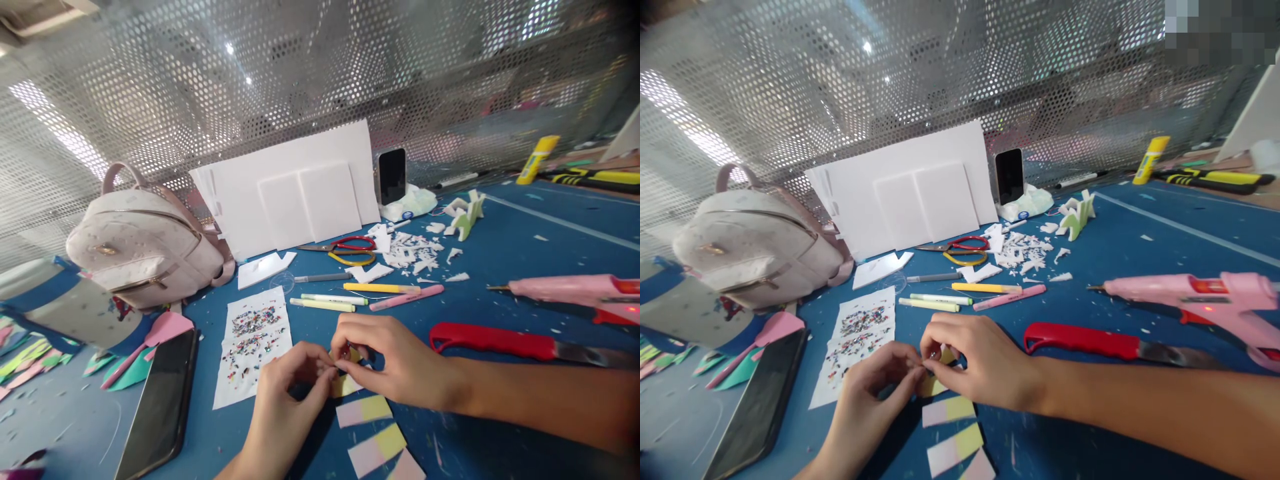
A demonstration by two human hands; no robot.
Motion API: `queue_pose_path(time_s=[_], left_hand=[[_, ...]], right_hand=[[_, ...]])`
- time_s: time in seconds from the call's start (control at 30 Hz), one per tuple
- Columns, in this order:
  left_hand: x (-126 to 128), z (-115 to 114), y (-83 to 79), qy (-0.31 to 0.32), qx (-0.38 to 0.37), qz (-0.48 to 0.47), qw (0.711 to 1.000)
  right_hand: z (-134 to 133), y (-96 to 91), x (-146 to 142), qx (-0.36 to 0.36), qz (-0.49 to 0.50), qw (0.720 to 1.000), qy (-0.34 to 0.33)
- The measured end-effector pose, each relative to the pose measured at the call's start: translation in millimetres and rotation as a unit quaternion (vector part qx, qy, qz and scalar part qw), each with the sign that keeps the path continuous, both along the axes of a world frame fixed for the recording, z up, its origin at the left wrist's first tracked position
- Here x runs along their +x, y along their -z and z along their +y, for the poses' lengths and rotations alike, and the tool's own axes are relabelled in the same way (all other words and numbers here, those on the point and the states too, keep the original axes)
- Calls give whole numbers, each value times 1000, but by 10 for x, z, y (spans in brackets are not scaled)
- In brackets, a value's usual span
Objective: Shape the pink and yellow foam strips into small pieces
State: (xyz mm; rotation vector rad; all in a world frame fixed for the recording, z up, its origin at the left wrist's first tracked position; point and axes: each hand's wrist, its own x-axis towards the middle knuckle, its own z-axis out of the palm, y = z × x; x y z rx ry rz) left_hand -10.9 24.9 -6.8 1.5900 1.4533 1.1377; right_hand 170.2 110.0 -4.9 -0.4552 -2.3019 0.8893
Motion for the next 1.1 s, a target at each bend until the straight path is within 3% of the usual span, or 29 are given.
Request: queue_pose_path(time_s=[0.2,0.67,0.93,1.1], left_hand=[[4,-3,-34,-1,-4,-5,1000],[-48,4,-29,-2,-112,-133,985],[-23,10,-54,-56,-125,-184,973],[-61,30,-39,-30,-116,-169,978]], right_hand=[[-2,-25,-2,0,5,1000,-4],[5,-33,23,-40,6,999,-15],[8,-64,19,-76,18,996,-35],[6,-68,25,-93,15,994,-50]])
